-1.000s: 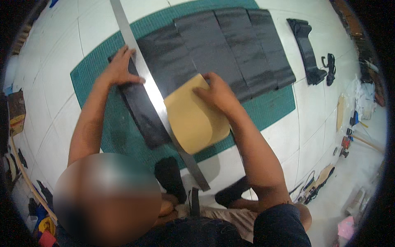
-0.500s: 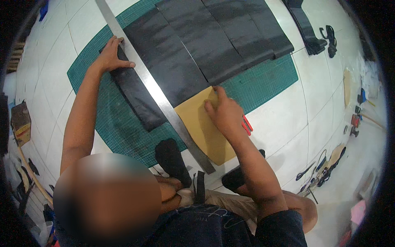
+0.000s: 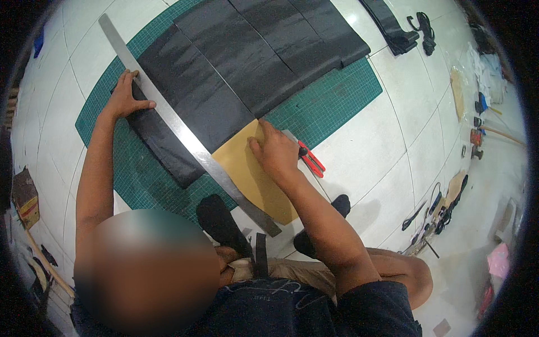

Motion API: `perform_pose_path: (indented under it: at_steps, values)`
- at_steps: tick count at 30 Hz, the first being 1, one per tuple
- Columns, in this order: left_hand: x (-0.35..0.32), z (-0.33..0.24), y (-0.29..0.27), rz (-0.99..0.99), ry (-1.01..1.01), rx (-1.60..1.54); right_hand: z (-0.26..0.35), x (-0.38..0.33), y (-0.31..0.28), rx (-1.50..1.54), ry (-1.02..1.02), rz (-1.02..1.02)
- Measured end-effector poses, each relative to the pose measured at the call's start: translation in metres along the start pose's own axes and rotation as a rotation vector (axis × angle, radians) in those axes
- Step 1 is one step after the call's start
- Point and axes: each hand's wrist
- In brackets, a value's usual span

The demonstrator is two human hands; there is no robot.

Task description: The person cuts several pieces of black synthetic fabric using a utility knife and a long metal ruler on a green cutting mat.

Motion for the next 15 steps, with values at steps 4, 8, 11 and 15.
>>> perform_pose_path:
  at_steps: [4, 8, 11, 15]
  values:
    - [0.0009, 0.002, -0.0003, -0.006, 0.016, -0.001, -0.0049, 0.0015, 0.0034, 0.028, -0.03, 0.008]
    - [0.0005, 0.0009, -0.0006, 0.015, 0.008, -0.01, -0.006, 0.0017, 0.007, 0.033, -0.057, -0.011]
    - [0.0003, 0.0035, -0.0004, -0.01, 0.028, -0.015, -0.0042, 0.0006, 0.0066, 0.023, -0.056, 0.002]
    - [-0.0013, 0.0, 0.0004, -0.008, -0.003, -0.011, -0.003, 0.0006, 0.0055, 0.018, -0.049, 0.018]
Point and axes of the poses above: each hand's wrist, its own x-axis towards the middle knuckle, its own y-axis out of the palm, z = x × y, and after that the axes turned 13 degrees about z, right-handed
